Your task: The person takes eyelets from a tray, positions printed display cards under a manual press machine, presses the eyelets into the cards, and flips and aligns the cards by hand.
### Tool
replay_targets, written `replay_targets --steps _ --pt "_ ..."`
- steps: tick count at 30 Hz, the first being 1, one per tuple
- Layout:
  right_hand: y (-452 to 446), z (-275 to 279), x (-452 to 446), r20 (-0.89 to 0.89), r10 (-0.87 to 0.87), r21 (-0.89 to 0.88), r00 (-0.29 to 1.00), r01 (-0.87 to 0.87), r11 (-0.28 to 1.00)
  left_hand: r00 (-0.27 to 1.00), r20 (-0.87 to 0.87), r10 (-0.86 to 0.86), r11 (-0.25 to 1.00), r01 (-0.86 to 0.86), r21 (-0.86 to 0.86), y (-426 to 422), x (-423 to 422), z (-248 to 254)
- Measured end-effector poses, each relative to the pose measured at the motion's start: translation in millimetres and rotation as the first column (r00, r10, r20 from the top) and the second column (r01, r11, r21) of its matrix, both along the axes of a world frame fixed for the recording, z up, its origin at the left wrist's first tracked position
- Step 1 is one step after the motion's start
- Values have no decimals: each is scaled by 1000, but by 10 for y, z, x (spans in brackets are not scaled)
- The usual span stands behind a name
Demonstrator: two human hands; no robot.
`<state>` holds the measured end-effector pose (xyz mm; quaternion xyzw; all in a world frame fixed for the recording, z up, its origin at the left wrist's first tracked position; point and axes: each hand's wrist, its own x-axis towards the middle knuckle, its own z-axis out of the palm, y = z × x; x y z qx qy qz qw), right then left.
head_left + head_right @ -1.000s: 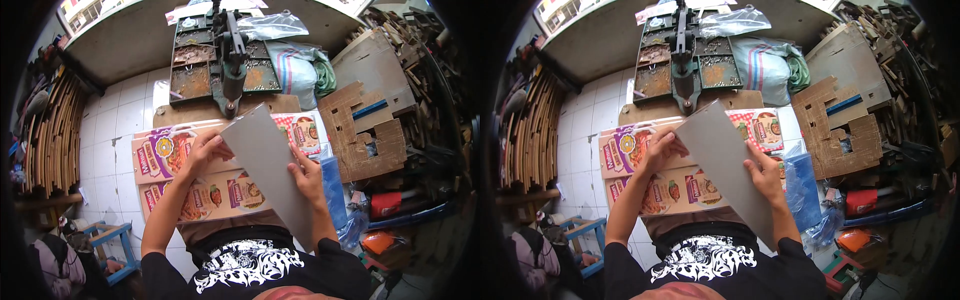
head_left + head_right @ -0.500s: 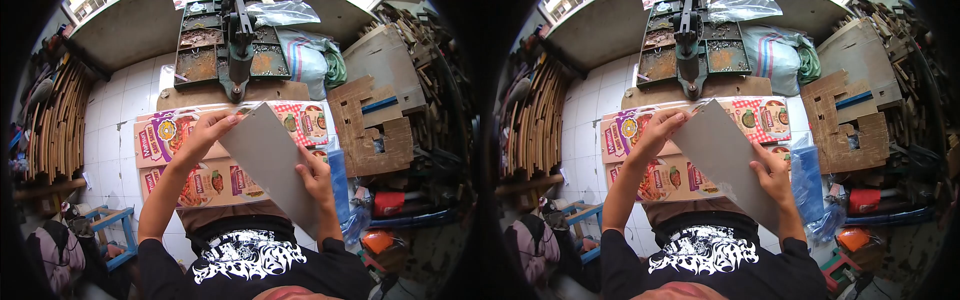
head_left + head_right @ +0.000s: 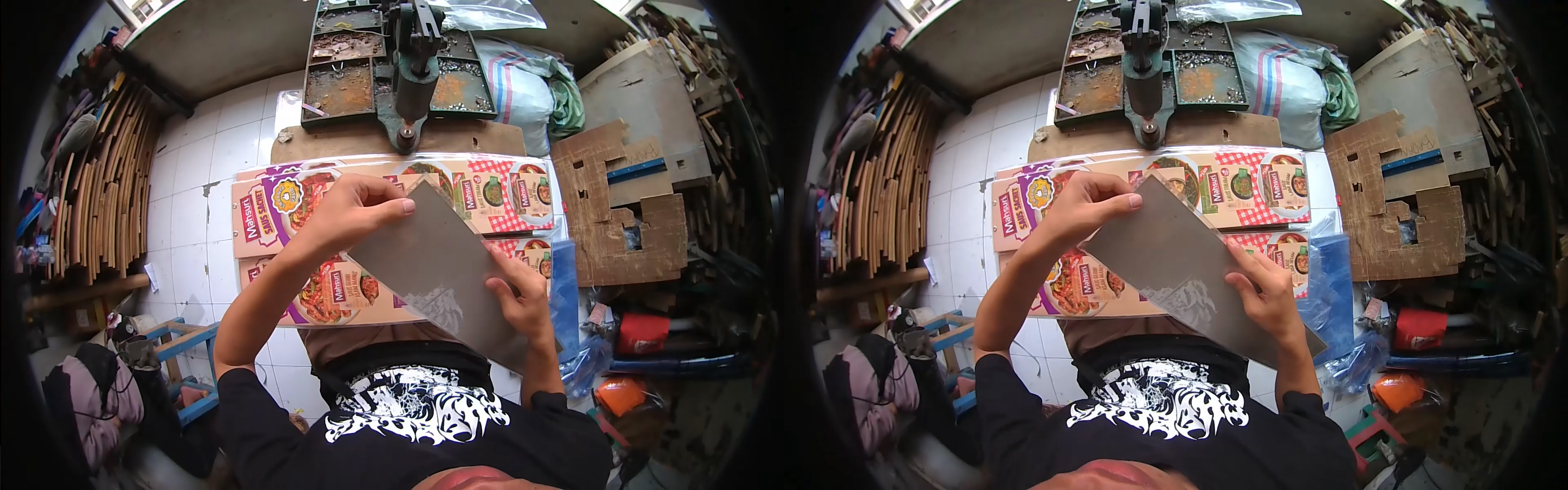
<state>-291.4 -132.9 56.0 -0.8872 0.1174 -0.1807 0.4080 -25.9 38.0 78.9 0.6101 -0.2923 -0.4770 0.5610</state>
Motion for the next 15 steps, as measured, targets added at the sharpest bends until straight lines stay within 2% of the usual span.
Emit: replay_targets --steps 5,8,10,12,14,15 --pt "28 -28 19 1 -25 59 1000 25 998 998 19 62 997 -61 -47 -107 38 -222" --pt "11 -38 21 -32 -67 51 997 68 996 1000 -13 13 1000 -13 3 -208 104 -207" --pt "-31 -46 24 -51 -91 45 995 93 995 996 57 -69 996 66 54 -262 160 -144" --pt "-107 -49 35 -144 -191 66 971 202 977 990 65 -123 990 118 83 -322 244 -207" --pt "-188 -126 97 -117 -225 136 967 240 961 970 -242 -17 997 35 73 -384 297 -383" --pt "-228 -123 132 -124 -260 283 958 286 915 921 -388 36 997 -6 78 -408 319 -465"
